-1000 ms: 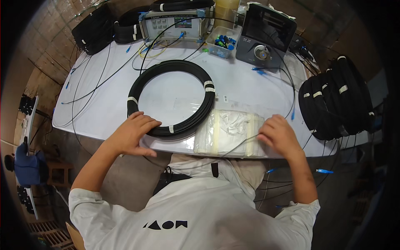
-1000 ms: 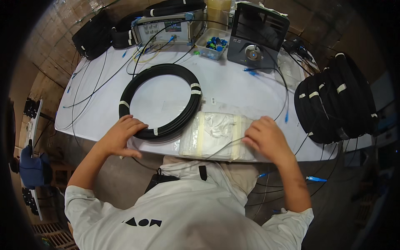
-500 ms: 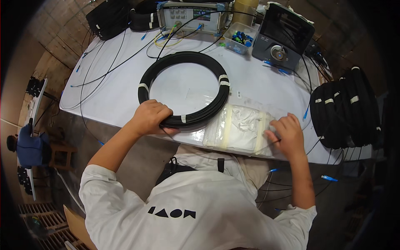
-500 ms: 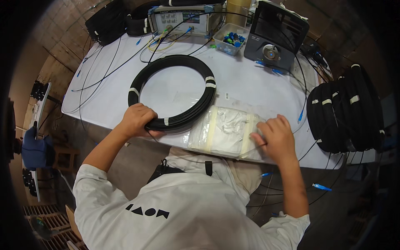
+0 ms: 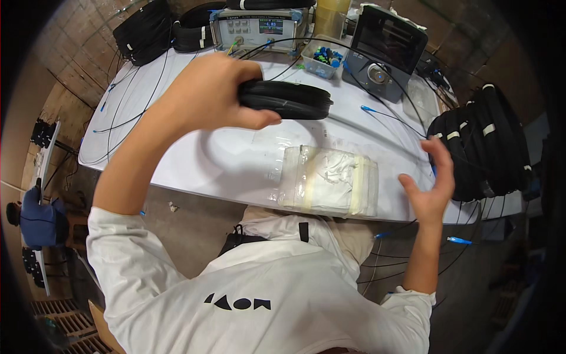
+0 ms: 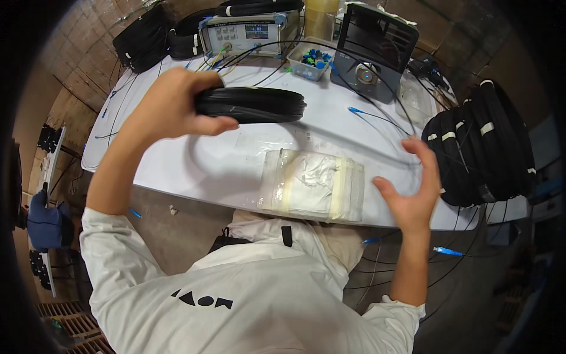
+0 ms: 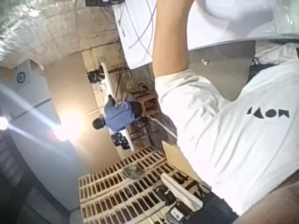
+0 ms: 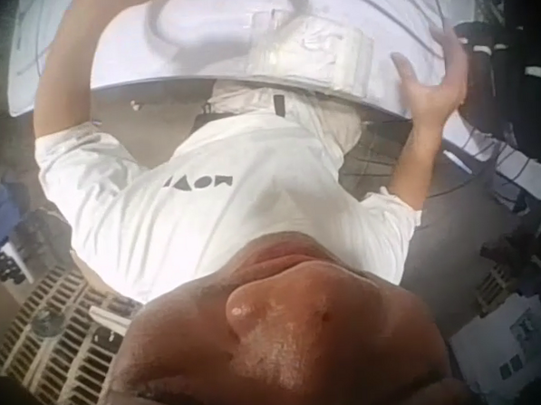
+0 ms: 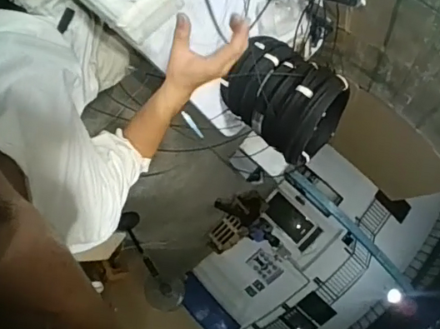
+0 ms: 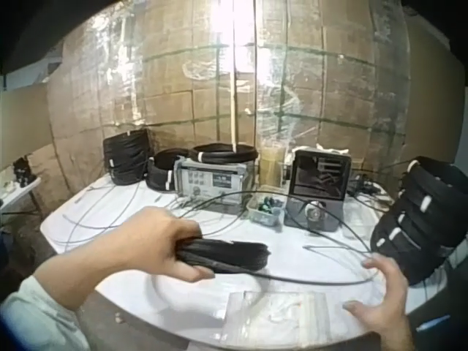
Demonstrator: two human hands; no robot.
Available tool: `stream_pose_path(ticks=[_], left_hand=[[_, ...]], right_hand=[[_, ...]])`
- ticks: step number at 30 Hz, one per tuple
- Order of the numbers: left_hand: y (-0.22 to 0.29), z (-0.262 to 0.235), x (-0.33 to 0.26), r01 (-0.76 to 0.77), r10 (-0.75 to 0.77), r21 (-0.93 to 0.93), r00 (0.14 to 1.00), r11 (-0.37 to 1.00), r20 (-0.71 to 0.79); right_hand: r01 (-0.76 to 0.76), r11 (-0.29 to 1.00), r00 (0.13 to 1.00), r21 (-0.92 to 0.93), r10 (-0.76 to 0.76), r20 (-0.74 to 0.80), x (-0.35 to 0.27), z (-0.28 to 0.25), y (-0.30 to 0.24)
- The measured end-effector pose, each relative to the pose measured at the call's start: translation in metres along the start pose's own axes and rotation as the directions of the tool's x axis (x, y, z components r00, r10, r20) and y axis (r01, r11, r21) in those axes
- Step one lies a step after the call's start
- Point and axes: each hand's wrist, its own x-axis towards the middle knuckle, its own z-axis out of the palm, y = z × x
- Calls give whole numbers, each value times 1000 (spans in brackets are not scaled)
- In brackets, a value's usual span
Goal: Test connectivity and power levels of fiber optic cables using an optical power meter and a visual fault locator.
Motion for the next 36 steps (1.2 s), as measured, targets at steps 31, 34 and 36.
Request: stream_pose_path(ticks=[31, 34, 36], left_hand=[[-83, 101, 49, -126, -312, -563, 724, 817, -615], [-77, 79, 56, -200, -259, -501, 664, 842, -701], [-69, 61, 57, -149, -302, -506, 649, 849, -698]], right_hand=[[-196, 953, 967, 232, 149, 207, 96, 104, 37], [-228, 902, 966, 367, 161, 203, 94, 99, 28], [197, 980, 935, -36, -198, -294, 106, 85, 3]])
